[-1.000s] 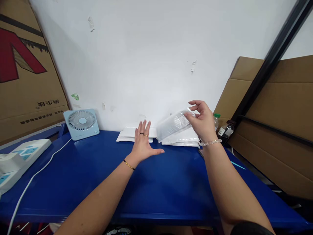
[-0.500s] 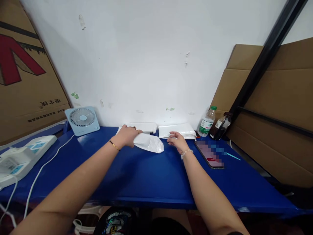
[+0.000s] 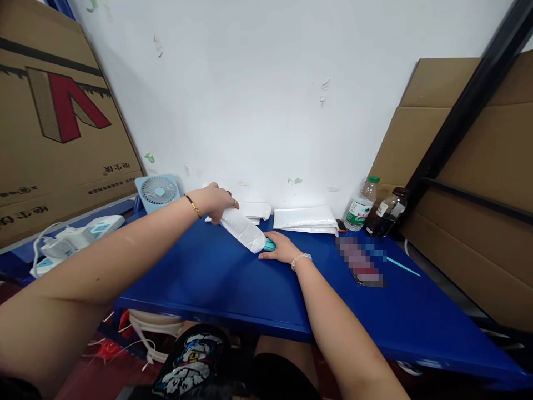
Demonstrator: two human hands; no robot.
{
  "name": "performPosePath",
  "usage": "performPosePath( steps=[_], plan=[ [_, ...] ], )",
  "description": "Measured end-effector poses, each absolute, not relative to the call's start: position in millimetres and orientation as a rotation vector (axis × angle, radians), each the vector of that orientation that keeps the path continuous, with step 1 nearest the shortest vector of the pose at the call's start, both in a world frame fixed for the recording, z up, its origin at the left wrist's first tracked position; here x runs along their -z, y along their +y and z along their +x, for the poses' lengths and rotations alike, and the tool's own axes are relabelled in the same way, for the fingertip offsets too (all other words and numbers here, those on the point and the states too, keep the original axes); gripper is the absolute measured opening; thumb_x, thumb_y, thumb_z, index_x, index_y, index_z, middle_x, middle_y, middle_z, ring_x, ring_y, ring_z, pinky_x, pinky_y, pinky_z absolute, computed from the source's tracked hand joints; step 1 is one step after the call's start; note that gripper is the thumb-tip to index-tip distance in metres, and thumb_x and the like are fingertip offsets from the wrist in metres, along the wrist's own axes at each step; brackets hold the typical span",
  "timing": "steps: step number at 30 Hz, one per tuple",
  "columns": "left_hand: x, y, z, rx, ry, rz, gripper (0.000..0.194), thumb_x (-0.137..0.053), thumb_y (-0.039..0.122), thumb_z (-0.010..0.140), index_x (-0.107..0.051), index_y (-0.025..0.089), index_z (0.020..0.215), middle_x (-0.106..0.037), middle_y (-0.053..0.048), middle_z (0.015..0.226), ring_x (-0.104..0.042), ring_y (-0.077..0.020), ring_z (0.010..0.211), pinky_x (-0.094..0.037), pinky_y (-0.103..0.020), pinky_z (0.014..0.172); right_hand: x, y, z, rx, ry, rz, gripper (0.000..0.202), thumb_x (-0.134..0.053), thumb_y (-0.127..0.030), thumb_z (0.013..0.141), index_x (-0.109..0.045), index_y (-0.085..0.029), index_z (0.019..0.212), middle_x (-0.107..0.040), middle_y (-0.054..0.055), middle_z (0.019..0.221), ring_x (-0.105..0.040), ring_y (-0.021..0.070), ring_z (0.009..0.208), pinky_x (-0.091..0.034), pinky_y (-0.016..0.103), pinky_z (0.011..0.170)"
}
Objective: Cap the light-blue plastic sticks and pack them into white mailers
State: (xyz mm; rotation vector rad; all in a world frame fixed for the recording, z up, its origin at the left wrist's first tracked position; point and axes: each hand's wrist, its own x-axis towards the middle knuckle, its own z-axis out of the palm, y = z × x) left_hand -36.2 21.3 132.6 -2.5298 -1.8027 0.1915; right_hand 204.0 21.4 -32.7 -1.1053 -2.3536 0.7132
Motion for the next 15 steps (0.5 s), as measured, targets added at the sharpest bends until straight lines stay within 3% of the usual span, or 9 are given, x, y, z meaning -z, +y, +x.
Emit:
performPosePath(
  steps=[5, 8, 13, 15],
  plan=[
    [-142.1, 33.3, -51.1, 0.041, -1.903, -2.455, 0.038, -0.073, 0.016, 0.053, -0.07, 0.027, 0.089, -0.063, -0.005, 0.089, -0.045, -0.0335, 0.114, -0.011, -0.047, 0.103, 39.4, 26.5, 200.2, -0.517, -2.47, -1.121, 0.064, -0.056, -0.059, 0.078, -0.05, -0.023, 0.131, -0.047, 0.011, 0.136, -0.043, 0.0304, 0.124, -0.032, 0.046, 0.104],
    [-149.3, 45.2, -75.3, 0.151, -1.994, -2.379, 0.036, -0.069, 0.018, 0.059, -0.068, 0.026, 0.094, -0.061, -0.004, 0.087, -0.041, -0.0333, 0.117, -0.011, -0.048, 0.103, 42.2, 29.1, 202.3, -0.491, -2.494, -1.12, 0.061, -0.053, -0.058, 0.08, -0.049, -0.025, 0.131, -0.045, 0.01, 0.138, -0.042, 0.0299, 0.125, -0.031, 0.045, 0.105],
    [-170.4, 51.6, -131.8, 0.008, -2.066, -2.272, 0.039, -0.07, 0.027, 0.058, -0.067, 0.024, 0.098, -0.061, -0.003, 0.086, -0.043, -0.0334, 0.114, -0.016, -0.052, 0.103, 41.7, 26.9, 203.4, -0.507, -2.504, -1.113, 0.064, -0.051, -0.059, 0.081, -0.046, -0.024, 0.134, -0.044, 0.01, 0.138, -0.042, 0.0288, 0.125, -0.032, 0.043, 0.105],
    [-180.3, 45.5, -153.0, 0.19, -2.119, -2.14, 0.042, -0.072, 0.028, 0.056, -0.068, 0.022, 0.097, -0.062, -0.003, 0.084, -0.049, -0.0339, 0.109, -0.023, -0.051, 0.1, 41.0, 25.9, 203.7, -0.529, -2.494, -1.119, 0.067, -0.051, -0.06, 0.081, -0.043, -0.024, 0.136, -0.043, 0.01, 0.139, -0.041, 0.0288, 0.126, -0.032, 0.043, 0.105]
  ],
)
